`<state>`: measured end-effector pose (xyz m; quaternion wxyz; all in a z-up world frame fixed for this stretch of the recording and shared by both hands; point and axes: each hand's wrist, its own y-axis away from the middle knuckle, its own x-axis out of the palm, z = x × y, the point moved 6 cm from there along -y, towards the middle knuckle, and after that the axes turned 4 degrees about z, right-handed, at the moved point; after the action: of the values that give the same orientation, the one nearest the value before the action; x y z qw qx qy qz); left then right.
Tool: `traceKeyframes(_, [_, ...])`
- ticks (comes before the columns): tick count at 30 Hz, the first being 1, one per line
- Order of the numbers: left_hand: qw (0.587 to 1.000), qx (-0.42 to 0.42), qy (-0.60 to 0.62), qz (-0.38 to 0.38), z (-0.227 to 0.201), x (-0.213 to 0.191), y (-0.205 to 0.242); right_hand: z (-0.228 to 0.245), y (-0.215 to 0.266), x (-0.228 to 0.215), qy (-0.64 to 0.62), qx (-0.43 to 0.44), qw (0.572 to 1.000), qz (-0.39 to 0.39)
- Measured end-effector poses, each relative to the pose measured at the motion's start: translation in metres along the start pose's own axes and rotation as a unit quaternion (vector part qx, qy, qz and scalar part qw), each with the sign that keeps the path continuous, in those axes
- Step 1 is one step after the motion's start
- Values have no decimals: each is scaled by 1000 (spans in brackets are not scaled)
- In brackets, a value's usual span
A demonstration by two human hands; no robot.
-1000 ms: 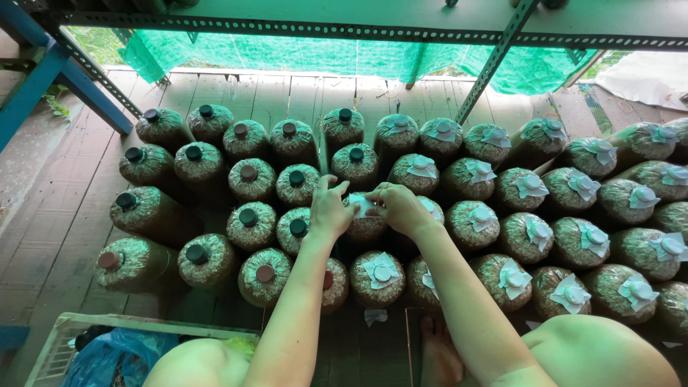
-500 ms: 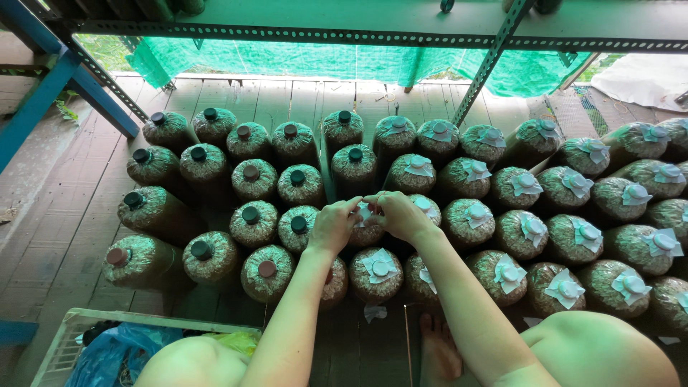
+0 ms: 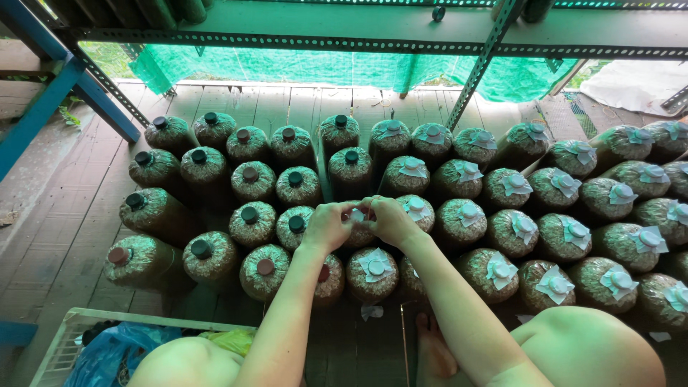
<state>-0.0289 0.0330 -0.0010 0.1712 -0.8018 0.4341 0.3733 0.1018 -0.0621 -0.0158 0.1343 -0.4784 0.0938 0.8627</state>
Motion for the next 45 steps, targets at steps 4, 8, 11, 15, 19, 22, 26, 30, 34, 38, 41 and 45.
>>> traceKeyframes(4, [998,21,-59,-28,21,20,-12,7,1,-8,-19,2,1000,1])
traceKeyframes(8, [992,75,-80,-71,18,25,-4,14,9,-21,-52,4,999,3])
traceKeyframes(11, [986,110,-70,-101,17,31,-2,6,8,-21,-45,6,999,-11])
traceKeyframes(15, [981,125,-73,-132,13,33,2,-8,4,-8,-45,14,998,-31])
traceKeyframes(19, [983,88,-89,-135,25,39,-11,10,10,-18,-23,7,999,-31])
traceKeyframes(22, [990,47,-96,-91,22,39,-15,11,8,-19,-9,-4,999,-32])
traceKeyframes(26, [995,39,-71,-59,22,40,-18,8,4,-19,-19,10,999,-24])
traceKeyframes(30, [994,57,-79,-43,33,42,-16,24,10,-28,-49,23,998,-21])
traceKeyframes(34, [997,56,-48,-31,43,41,-26,17,7,-23,-51,24,998,-22])
traceKeyframes(38, [997,54,-38,-38,37,38,-28,0,-3,-9,-31,12,999,-22])
traceKeyframes(41, [997,43,-54,-32,37,45,-32,-13,-7,2,-32,24,999,-27])
traceKeyframes(45, [996,-37,-69,45,-7,4,-16,-18,-8,8,-38,47,998,-5])
